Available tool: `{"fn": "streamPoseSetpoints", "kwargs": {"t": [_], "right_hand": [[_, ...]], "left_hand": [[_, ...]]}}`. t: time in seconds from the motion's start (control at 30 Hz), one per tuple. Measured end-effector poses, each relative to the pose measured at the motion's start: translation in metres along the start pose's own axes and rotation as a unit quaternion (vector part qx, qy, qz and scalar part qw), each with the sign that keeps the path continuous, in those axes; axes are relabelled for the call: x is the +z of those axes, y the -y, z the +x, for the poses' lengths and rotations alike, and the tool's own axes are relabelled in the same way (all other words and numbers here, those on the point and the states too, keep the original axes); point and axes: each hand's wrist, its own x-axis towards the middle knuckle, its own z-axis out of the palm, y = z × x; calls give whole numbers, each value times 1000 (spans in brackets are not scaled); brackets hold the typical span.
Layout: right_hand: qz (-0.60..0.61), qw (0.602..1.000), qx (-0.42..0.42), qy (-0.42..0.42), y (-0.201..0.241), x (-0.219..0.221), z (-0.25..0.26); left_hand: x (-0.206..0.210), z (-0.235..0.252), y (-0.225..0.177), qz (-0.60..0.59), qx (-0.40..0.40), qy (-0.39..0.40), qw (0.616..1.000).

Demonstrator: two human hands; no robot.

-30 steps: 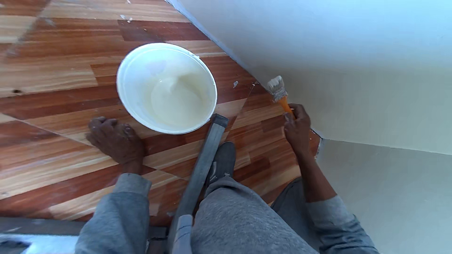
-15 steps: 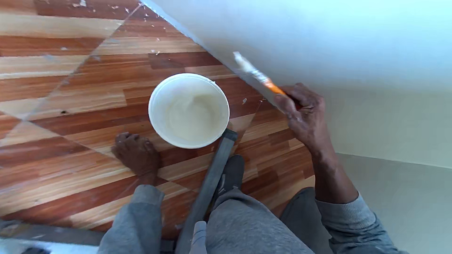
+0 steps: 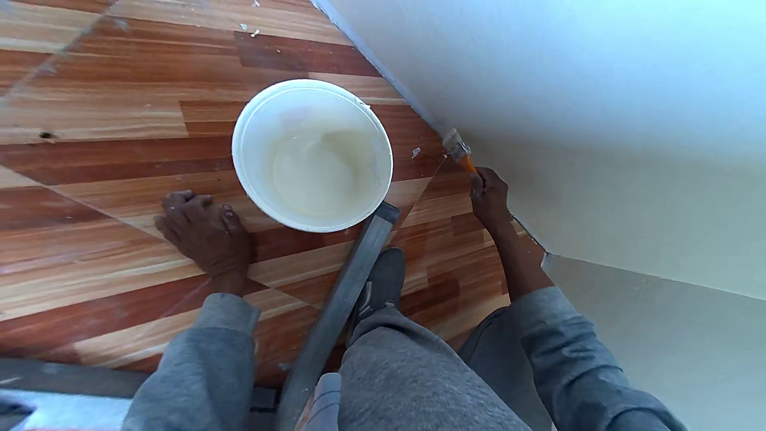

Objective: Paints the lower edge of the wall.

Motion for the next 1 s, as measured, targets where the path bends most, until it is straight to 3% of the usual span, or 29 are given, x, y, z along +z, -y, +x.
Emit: {"fn": "streamPoseSetpoints", "kwargs": {"t": [0.2,0.37,0.57,0.67,0.8,0.9,1.0], "right_hand": [[-46,998,27,-45,-7,30,34],[-58,995,54,-58,-12,16,-4],[-96,979,168,-65,-53,7,-41],[-117,966,229,-39,-41,-14,-63],[-87,978,184,-46,-12,-24,-67],[-64,993,77,-55,5,-12,-42],[-54,996,45,-52,1,5,-7]], "left_hand": [[-16,9,-23,-34,-19,-10,999],[-9,3,-13,-28,-4,2,1000],[-5,7,-8,-25,-3,-8,1000],[-3,6,-7,-23,-5,-9,1000],[-2,4,-2,-19,-2,6,1000],[-11,8,-14,-31,-3,3,1000],[-11,8,-14,-35,-1,-14,999]]}}
